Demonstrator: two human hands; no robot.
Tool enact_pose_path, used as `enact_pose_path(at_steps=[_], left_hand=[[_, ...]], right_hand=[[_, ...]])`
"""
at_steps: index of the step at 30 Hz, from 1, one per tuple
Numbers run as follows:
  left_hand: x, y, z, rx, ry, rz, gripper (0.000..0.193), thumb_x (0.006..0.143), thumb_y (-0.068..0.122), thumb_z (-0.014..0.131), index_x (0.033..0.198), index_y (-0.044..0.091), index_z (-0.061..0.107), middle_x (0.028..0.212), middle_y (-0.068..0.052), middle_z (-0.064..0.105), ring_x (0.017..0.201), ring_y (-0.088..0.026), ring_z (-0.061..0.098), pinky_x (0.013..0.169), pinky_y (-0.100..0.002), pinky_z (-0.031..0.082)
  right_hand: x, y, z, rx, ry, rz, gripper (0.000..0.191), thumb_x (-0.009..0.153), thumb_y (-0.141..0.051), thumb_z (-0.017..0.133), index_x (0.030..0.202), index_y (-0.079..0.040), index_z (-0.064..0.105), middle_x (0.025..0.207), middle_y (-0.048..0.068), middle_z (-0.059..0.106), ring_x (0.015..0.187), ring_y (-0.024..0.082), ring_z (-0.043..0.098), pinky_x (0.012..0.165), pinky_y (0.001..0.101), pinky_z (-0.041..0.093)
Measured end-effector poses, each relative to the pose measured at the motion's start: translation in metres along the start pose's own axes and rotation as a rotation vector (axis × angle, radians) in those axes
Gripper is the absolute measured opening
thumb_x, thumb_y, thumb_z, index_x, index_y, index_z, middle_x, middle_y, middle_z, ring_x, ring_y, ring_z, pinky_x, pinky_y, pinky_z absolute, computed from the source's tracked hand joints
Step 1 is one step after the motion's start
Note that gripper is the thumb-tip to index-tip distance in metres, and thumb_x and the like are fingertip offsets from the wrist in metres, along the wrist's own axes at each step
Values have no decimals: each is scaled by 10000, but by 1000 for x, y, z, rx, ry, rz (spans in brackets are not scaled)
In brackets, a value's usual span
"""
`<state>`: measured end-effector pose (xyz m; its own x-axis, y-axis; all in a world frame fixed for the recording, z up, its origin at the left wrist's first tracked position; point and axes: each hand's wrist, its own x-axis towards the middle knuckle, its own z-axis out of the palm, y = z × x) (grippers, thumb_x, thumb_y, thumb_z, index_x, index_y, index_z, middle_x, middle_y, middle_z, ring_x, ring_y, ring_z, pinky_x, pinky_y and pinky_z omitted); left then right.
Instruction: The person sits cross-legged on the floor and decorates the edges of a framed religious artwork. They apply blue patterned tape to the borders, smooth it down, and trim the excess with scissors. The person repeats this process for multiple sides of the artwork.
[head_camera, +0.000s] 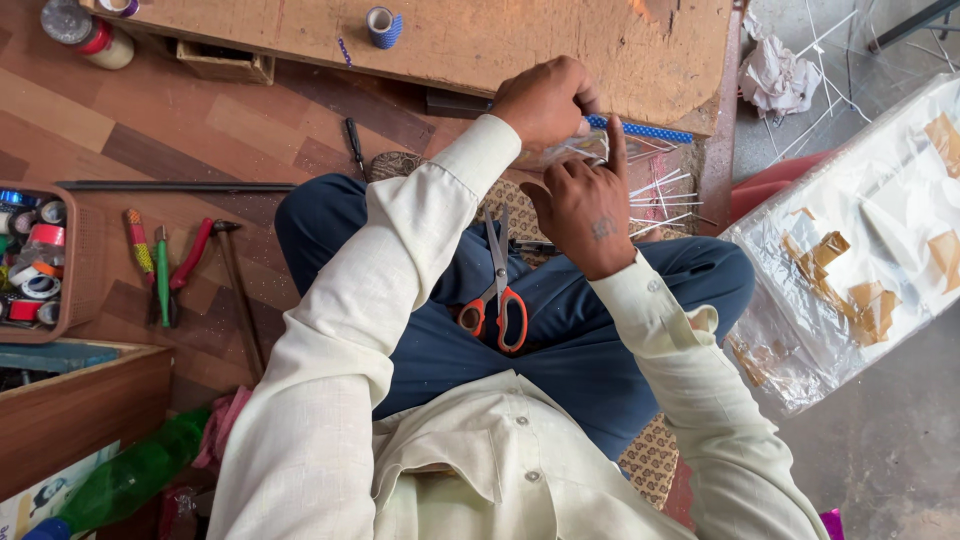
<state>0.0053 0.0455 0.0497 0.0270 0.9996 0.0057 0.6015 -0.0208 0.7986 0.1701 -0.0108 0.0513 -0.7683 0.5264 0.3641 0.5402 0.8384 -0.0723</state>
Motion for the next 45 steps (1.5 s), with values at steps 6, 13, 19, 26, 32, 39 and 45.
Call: enact_pose_path(at_steps=[6, 13, 19, 26, 32, 39, 45], left_hand=[[-2, -4, 3, -76, 17, 29, 240, 703, 109, 858, 924, 116, 765, 943, -38, 787, 888, -197, 765, 803, -357, 588], [-8, -8, 7, -52, 148, 171, 261, 703, 96, 856, 934, 131, 738, 956, -25, 776, 870, -226, 757, 755, -385, 579], [-10, -10, 7, -54, 186, 189, 239, 728, 60, 819, 938, 142, 739, 985, -14, 783, 865, -238, 766, 743, -398, 598], [-11, -15, 8, -37, 247, 251, 268, 716, 76, 839, 957, 148, 747, 982, -22, 781, 831, -251, 760, 706, -399, 601], [-8, -15, 7, -39, 258, 219, 216, 741, 69, 826, 926, 168, 772, 937, -8, 790, 810, -246, 764, 674, -406, 600], [-15, -16, 5, -56, 213, 217, 249, 750, -17, 749, 881, 194, 767, 984, 21, 796, 827, -220, 769, 662, -396, 601], [-11, -26, 10, -26, 353, 357, 411, 724, -117, 657, 1033, 148, 707, 1174, -48, 730, 967, -259, 734, 655, -368, 615]], right_hand=[[-3, -6, -5, 15, -25, 34, 281, 930, -243, 808, 760, -59, 680, 663, 103, 611, 621, 294, 645, 1300, 543, 181], [8, -9, -7, -53, -164, 7, 259, 909, -258, 783, 774, -49, 712, 666, 106, 640, 636, 286, 666, 1280, 538, 191], [20, -13, -8, -165, -240, 24, 311, 898, -337, 784, 849, -32, 747, 708, 122, 677, 660, 315, 693, 1267, 525, 151], [29, -20, -6, -124, -188, 12, 298, 845, -318, 812, 905, -30, 769, 751, 140, 714, 685, 290, 709, 1252, 580, 138], [36, -22, -5, -110, -304, 68, 311, 782, -328, 865, 858, -38, 785, 733, 155, 723, 705, 300, 711, 1237, 615, 155], [39, -29, -3, -85, -297, 25, 436, 706, -388, 883, 944, -34, 792, 764, 138, 740, 762, 329, 714, 1177, 684, 134], [21, -29, 0, -24, -168, -3, 345, 818, -332, 859, 1000, -56, 760, 891, 107, 741, 887, 291, 721, 1195, 667, 212]])
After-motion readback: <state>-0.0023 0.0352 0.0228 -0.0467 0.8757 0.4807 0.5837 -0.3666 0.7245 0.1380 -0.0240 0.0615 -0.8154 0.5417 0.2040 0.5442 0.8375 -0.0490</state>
